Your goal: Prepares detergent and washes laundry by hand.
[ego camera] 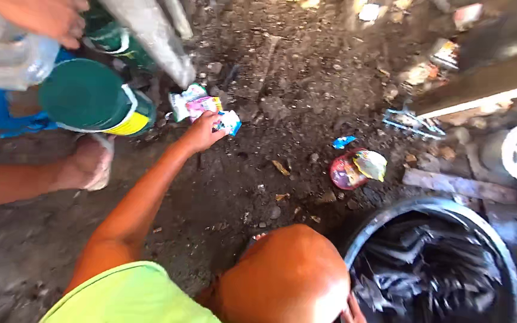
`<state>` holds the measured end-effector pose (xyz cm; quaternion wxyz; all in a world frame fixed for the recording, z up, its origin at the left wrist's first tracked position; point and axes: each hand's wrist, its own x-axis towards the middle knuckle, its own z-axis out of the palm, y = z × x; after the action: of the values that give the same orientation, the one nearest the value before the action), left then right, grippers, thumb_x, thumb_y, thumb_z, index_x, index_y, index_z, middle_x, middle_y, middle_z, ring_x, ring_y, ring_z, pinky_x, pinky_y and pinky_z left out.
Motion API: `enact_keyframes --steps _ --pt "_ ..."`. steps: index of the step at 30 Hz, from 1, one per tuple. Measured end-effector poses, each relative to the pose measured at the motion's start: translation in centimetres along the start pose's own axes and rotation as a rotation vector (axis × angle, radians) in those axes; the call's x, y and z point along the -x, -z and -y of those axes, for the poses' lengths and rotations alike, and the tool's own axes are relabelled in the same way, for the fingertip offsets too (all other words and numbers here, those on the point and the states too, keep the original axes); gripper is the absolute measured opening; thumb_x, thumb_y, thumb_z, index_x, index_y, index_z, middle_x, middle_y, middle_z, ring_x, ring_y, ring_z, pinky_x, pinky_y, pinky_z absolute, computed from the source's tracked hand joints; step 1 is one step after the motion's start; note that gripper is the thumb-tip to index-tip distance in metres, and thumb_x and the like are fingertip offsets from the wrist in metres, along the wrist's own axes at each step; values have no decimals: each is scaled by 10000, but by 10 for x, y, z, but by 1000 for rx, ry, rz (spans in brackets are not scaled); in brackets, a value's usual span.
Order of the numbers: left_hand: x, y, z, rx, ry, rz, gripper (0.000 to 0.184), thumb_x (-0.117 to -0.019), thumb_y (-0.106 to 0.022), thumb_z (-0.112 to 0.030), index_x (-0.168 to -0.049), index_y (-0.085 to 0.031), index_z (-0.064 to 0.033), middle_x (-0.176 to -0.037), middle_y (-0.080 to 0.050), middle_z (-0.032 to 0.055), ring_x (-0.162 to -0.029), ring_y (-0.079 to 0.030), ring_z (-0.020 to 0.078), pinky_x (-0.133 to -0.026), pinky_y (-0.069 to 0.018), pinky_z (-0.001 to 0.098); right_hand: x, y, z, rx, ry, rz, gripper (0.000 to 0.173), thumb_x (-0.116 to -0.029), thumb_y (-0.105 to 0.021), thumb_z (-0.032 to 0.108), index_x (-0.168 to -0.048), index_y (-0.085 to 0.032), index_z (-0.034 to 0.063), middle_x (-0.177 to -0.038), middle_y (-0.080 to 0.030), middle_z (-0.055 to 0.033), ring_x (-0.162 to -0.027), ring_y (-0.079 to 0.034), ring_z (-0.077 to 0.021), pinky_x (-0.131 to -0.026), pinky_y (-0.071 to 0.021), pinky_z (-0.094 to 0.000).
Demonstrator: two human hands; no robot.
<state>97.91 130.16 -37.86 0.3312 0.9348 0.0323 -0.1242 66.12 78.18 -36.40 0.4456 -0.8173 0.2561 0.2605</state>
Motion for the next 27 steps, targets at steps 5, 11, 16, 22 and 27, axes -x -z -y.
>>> enact_keyframes --steps 5,11,16,22,27 --pt "-9 -64 -170 28 -595 372 312 -992 -660 -149 -1224 -684 58 -1245 -645 264 -1180 -636 375 -1046 -499 523 -59 47 60 -168 177 -245 502 -1065 -478 316 -1384 -542 -66 -1225 -672 -200 -1012 -698 -183 -887 -590 -368" --pt "28 -162 -391 -96 -1353 779 257 -977 -616 -55 -1214 -707 -17 -1252 -637 217 -1204 -605 356 -1029 -496 483 -46 99 131 -208 277 -607 437 -990 -676 273 -1336 -597 19 -1235 -663 -175 -983 -706 -235 -846 -598 -427" --pt "72 -213 -495 -451 -1514 989 202 -991 -608 -41 -1138 -692 67 -1181 -606 275 -1127 -601 416 -980 -484 516 -18 141 72 -221 117 -726 254 -1018 -641 196 -1182 -665 3 -1002 -723 -141 -796 -720 -201 -757 -611 -413" --pt "116 -286 -504 -384 -1570 1023 233 -1016 -596 -74 -1166 -666 91 -1247 -592 275 -1167 -609 411 -998 -505 515 18 176 -5 -334 -79 -768 229 -1007 -643 161 -1166 -655 -2 -979 -700 -134 -781 -679 -180 -757 -582 -397" --pt "130 -353 -499 83 -1414 1043 387 -996 -666 -180 -1308 -654 48 -1278 -642 278 -1256 -589 386 -1110 -435 491 32 203 -51 -320 -231 -644 292 -1039 -577 144 -1257 -582 -51 -1155 -648 -219 -913 -693 -273 -812 -597 -465"
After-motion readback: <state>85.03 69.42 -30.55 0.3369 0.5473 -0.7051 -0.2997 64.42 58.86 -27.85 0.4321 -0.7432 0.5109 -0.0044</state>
